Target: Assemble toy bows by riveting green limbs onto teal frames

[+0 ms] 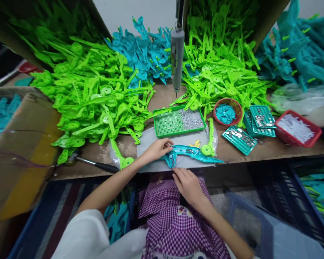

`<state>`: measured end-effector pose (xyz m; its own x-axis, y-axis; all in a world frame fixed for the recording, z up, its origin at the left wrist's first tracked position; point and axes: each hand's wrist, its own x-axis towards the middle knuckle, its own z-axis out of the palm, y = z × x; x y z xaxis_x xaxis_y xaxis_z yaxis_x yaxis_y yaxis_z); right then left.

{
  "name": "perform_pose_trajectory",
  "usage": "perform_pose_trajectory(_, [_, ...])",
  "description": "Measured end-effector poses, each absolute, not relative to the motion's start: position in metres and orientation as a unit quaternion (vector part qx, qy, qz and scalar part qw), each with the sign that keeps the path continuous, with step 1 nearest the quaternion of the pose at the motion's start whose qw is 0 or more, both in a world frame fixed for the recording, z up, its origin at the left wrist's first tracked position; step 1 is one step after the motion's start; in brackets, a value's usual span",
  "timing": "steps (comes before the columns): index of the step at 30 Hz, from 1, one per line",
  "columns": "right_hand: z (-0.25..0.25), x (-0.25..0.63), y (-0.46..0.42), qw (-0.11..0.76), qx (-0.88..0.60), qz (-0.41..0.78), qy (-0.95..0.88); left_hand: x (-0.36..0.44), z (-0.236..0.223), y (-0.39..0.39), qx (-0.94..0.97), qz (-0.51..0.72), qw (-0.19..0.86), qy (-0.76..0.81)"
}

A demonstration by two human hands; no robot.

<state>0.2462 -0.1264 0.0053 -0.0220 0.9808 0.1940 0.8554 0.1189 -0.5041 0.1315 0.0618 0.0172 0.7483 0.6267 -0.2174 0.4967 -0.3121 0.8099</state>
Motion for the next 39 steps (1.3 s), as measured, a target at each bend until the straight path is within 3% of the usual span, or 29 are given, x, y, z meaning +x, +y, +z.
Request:
perform_pose_trajectory(4, [0.021, 0.249, -0.112, 0.21, -0.618, 0.132, -0.746, 0.131, 0.018, 0.062, 0.817, 0.078, 0.49, 0.293])
perform_pose_trajectory(12, [0.056, 0.309, -0.065, 0.255, -0.62, 0.198, -0.715, 0.122, 0.019, 0.055, 0.793, 0.052, 0.485, 0.364])
perform_pose_trajectory(18, [0.058, 0.334, -0.022, 0.151, -0.593, 0.215, -0.761, 0.124, 0.028, 0.031, 0.85, 0.087, 0.351, 0.383])
perform_pose_trajectory(25, [0.064, 0.301, 0.058, 0.014, -0.444, 0.299, -0.845, 0.126, 0.022, -0.007, 0.948, 0.083, 0.008, 0.307])
perform_pose_trajectory(30, [0.063, 0.277, 0.083, -0.086, -0.343, 0.395, -0.848, 0.128, 0.028, -0.005, 0.97, 0.088, -0.074, 0.214])
perform_pose_trajectory(35, [0.051, 0.293, 0.075, 0.039, -0.341, 0.495, -0.798, 0.135, 0.039, 0.007, 0.985, 0.018, -0.014, 0.169])
perform_pose_trajectory(39, [0.046, 0.309, 0.048, 0.194, -0.435, 0.475, -0.74, 0.146, 0.043, 0.028, 0.947, -0.011, 0.195, 0.254])
